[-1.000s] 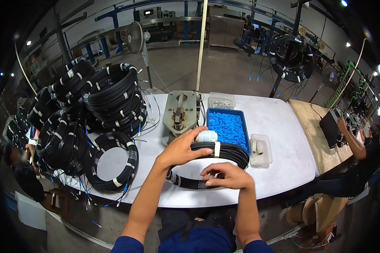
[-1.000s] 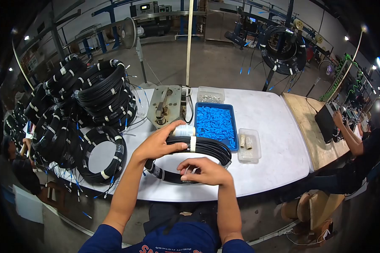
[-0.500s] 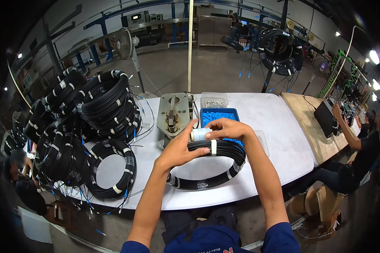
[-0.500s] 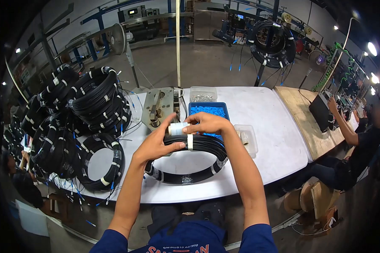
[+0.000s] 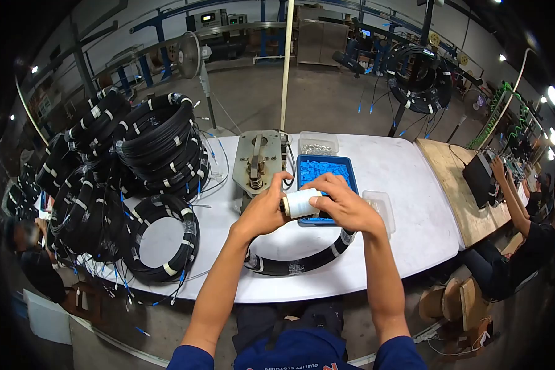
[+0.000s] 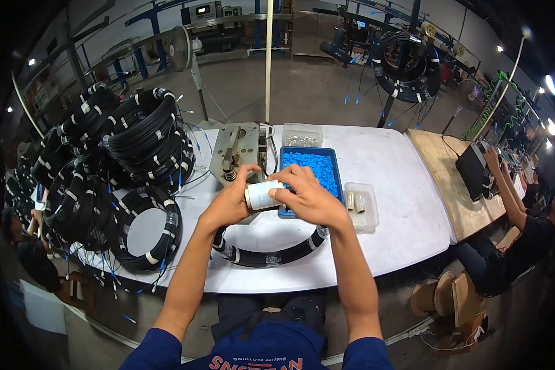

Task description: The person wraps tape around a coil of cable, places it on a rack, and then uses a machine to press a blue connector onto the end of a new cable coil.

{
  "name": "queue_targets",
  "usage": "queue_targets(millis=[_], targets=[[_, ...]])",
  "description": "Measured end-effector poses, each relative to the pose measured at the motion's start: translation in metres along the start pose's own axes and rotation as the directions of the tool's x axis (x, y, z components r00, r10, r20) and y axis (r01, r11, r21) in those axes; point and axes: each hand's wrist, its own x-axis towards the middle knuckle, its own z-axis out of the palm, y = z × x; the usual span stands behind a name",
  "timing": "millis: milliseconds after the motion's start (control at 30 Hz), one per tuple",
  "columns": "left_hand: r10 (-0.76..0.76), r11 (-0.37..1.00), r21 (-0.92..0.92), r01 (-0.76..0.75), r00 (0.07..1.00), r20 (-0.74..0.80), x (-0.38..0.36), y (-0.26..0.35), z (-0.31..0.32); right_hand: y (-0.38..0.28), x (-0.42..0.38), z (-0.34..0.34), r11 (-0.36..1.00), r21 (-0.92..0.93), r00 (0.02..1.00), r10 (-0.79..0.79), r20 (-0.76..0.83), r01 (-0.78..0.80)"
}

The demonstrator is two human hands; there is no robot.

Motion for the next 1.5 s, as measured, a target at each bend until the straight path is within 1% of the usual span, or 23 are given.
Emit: queue_targets(millis=[33, 100, 133, 167, 233, 267, 300, 367, 433, 500, 533, 567, 633, 667, 700, 767, 800, 867, 967, 1133, 1200, 1333, 1500], targets=[[-0.009, 1.0, -0.003, 0.009, 1.0, -0.004, 0.0, -0.001, 0.001, -0.009, -0.005, 0.003, 1.0, 0.002, 1.0, -0.001, 0.01, 0.001], [0.058, 0.997, 0.042, -0.06, 0.998, 0.035, 0.001, -0.001, 0.001, -0.024, -0.012, 0.015, 0.992, 0.066, 0.99, 0.112, -0.088, -0.106], [0.053, 0.998, 0.043, -0.054, 0.998, 0.035, 0.002, -0.001, 0.002, -0.027, -0.012, 0.024, 0.991, 0.051, 0.974, 0.134, -0.183, -0.127], [0.046, 0.997, 0.06, -0.049, 0.998, 0.042, 0.002, -0.001, 0.003, -0.031, -0.011, 0.028, 0.99, 0.055, 0.974, 0.135, -0.181, -0.127], [0.038, 0.995, 0.092, -0.043, 0.998, 0.058, 0.003, -0.001, 0.005, -0.039, -0.011, 0.032, 0.982, 0.061, 0.944, 0.187, -0.271, -0.177], [0.039, 0.995, 0.092, -0.044, 0.997, 0.061, 0.003, -0.001, 0.006, -0.04, -0.012, 0.035, 0.989, 0.012, 0.931, 0.141, -0.336, -0.145], [0.07, 0.993, 0.091, -0.073, 0.997, 0.042, 0.003, -0.002, 0.005, -0.041, -0.014, 0.035, 0.989, 0.011, 0.931, 0.141, -0.337, -0.146], [0.101, 0.99, 0.092, -0.103, 0.995, 0.02, 0.004, -0.001, 0.004, -0.045, -0.018, 0.035, 0.945, 0.273, 0.92, 0.259, -0.294, -0.179], [-0.043, 0.993, 0.117, 0.03, 0.993, 0.114, 0.006, 0.007, -0.002, -0.045, -0.023, 0.042, 0.92, 0.345, 0.908, 0.296, -0.298, -0.187], [-0.035, 0.998, 0.054, 0.029, 0.991, 0.128, 0.006, 0.008, -0.003, -0.033, -0.029, 0.061, 0.815, 0.578, 0.829, 0.292, -0.477, 0.046], [-0.008, 0.999, 0.052, 0.003, 0.995, 0.101, 0.005, 0.007, -0.002, -0.033, -0.031, 0.069, 0.713, 0.695, 0.771, 0.39, -0.503, 0.093], [0.021, 0.999, 0.049, -0.024, 0.997, 0.075, 0.006, 0.006, 0.001, -0.035, -0.033, 0.078, 0.712, 0.697, 0.769, 0.394, -0.503, 0.091], [-0.031, 0.999, 0.031, 0.029, 0.997, 0.077, 0.005, 0.015, -0.001, -0.036, -0.041, 0.094, 0.459, 0.878, 0.737, 0.545, -0.4, 0.138], [-0.026, 0.999, 0.042, 0.024, 0.998, 0.063, 0.005, 0.016, 0.0, -0.032, -0.047, 0.099, 0.355, 0.935, 0.779, 0.579, -0.241, 0.026], [-0.024, 0.998, 0.051, 0.021, 0.998, 0.051, 0.004, 0.016, 0.002, -0.034, -0.05, 0.109, 0.325, 0.945, 0.773, 0.588, -0.239, 0.045], [0.006, 0.999, 0.053, -0.008, 0.999, 0.038, 0.003, 0.011, 0.003, -0.036, -0.048, 0.124, 0.192, 0.964, 0.754, 0.601, -0.264, 0.183], [0.042, 0.997, 0.057, -0.043, 0.999, 0.02, 0.003, 0.01, 0.004, -0.033, -0.046, 0.13, 0.188, 0.965, 0.75, 0.607, -0.262, 0.184], [0.021, 0.998, 0.065, -0.023, 0.999, 0.029, 0.002, 0.012, 0.004, -0.028, -0.044, 0.139, 0.036, 0.954, 0.738, 0.625, -0.255, 0.298], [-0.039, 0.995, 0.09, 0.032, 0.997, 0.068, 0.002, 0.017, 0.001, -0.037, -0.044, 0.139, 0.029, 0.957, 0.772, 0.583, -0.252, 0.29], [0.038, 0.985, 0.166, -0.054, 0.995, 0.097, 0.0, 0.019, 0.002, -0.03, -0.05, 0.148, 0.11, 0.948, 0.732, 0.61, -0.302, 0.299], [0.022, 0.987, 0.156, -0.041, 0.992, 0.121, -0.001, 0.026, 0.0, -0.027, -0.052, 0.151, 0.237, 0.92, 0.715, 0.579, -0.392, 0.312], [0.042, 0.989, 0.136, -0.063, 0.987, 0.155, -0.001, 0.025, 0.0, -0.038, -0.055, 0.146, 0.262, 0.916, 0.707, 0.582, -0.401, 0.304], [0.06, 0.991, 0.102, -0.083, 0.974, 0.219, 0.001, 0.023, -0.005, -0.036, -0.059, 0.148, 0.201, 0.935, 0.73, 0.584, -0.354, 0.292]])
